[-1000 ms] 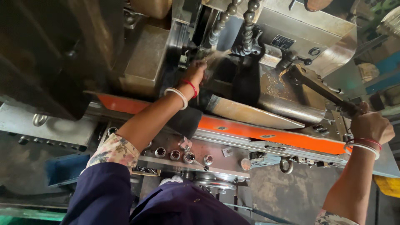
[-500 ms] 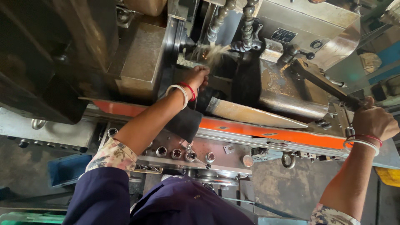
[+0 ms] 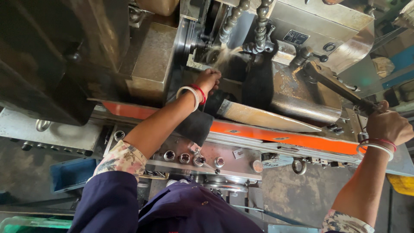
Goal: The person repeatedly picks small metal rods from a green tray, inserts each rod into a machine, and pulls a lever to process it. The person then removes the processed rod and places it into a blue tray. This cycle repeats throughout the clip.
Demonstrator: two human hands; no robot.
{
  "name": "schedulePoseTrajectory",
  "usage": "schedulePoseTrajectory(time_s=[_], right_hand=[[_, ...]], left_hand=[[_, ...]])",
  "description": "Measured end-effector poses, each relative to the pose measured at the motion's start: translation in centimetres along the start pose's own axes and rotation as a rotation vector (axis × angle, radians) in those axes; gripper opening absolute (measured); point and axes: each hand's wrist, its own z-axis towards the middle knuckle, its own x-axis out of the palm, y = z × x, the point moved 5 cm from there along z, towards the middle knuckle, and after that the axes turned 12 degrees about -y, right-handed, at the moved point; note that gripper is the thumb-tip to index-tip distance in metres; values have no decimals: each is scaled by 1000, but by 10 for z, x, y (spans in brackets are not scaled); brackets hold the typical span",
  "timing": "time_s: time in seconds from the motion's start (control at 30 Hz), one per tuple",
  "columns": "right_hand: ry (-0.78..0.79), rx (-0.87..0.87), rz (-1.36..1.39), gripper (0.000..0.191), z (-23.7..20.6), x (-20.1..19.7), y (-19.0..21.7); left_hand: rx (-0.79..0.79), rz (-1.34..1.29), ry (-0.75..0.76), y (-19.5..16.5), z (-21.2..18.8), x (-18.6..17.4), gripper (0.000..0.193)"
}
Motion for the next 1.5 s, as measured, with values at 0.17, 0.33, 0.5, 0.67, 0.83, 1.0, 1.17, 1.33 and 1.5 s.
schedulePoseTrajectory(time_s=[0.17, 0.33, 0.5, 0.67, 0.83, 1.0, 1.17, 1.33, 1.5], right_hand=[[23, 8, 10, 80, -1, -3, -1], [17, 18, 29, 80, -7, -6, 0], [36, 37, 33, 87, -9, -5, -2], [61, 36, 50, 90, -12, -7, -2], [78, 35, 68, 88, -15, -5, -4], [19, 25, 24, 81, -16, 3, -7], [-16, 24, 52, 72, -20, 2, -8], [5, 6, 67, 72, -23, 2, -11], [10, -1, 21, 71, -27, 1, -11]], left_hand=[[2, 44, -14, -3, -5, -2, 18], [20, -9, -17, -7, -15, -7, 19], [49, -116, -122, -24, -6, 9, 19], [107, -236, -138, -39, 10, 37, 16], [56, -490, -239, -24, 20, 43, 14], [62, -481, -240, -28, 27, 38, 15], [-164, -454, -267, -43, 27, 48, 15], [-235, -713, -299, -46, 47, 68, 20], [-230, -790, -357, -36, 72, 71, 19]])
